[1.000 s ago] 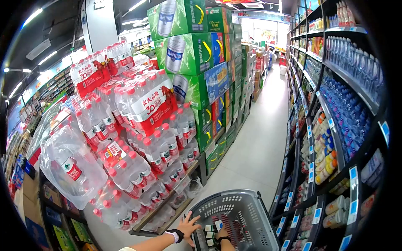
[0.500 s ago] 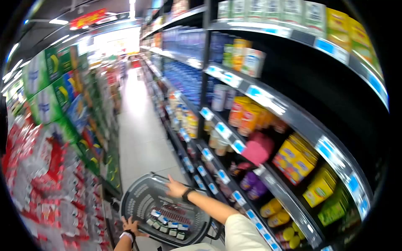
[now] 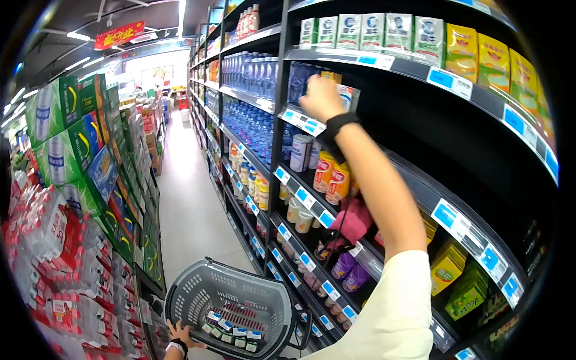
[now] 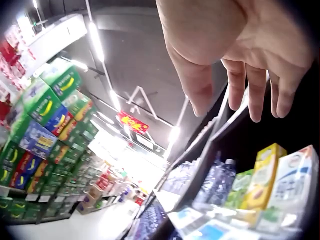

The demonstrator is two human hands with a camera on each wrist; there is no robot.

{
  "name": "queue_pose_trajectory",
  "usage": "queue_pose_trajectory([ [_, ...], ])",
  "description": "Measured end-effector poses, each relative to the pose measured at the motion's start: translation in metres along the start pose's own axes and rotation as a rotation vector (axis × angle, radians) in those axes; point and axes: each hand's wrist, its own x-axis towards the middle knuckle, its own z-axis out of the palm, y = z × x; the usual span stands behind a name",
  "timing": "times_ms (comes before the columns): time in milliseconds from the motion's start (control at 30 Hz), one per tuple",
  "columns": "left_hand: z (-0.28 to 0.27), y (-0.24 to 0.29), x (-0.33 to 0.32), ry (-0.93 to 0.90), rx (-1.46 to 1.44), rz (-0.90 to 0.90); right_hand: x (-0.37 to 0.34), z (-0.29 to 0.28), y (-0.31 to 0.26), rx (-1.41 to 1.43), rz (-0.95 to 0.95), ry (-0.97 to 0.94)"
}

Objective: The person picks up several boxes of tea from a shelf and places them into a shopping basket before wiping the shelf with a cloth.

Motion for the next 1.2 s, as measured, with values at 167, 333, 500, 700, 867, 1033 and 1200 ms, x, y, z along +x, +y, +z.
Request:
queue_pose_trajectory([
  [167, 0.002, -0.004, 0.002, 0.03, 0.006, 0.016, 0.054, -0.005, 0.068, -0.26, 0.163, -0.216],
  [333, 0.006, -0.012, 0.012, 0.011, -0.008, 0.044, 0.071, 0.01, 0.092, -0.221, 0.369, -0.243],
  [500, 0.012, -0.014, 0.01, 0.035, 0.009, 0.07, 0.083, 0.029, 0.115, -0.181, 0.274, -0.209],
  [700, 0.006, -0.013, 0.008, 0.016, 0.044, 0.076, 0.098, 0.047, 0.141, -0.169, 0.399, -0.239],
  [867, 0.007, -0.008, 0.004, 0.064, 0.071, 0.051, 0.091, 0.041, 0.129, -0.15, 0.391, -0.215],
  [1033, 0.01, -0.009, 0.003, 0.1, 0.047, 0.054, 0.075, 0.022, 0.079, -0.244, 0.382, -0.209],
  [1200, 0.006, -0.004, -0.004, 0.133, 0.059, 0.041, 0.068, 0.022, 0.07, -0.294, 0.152, 0.032],
])
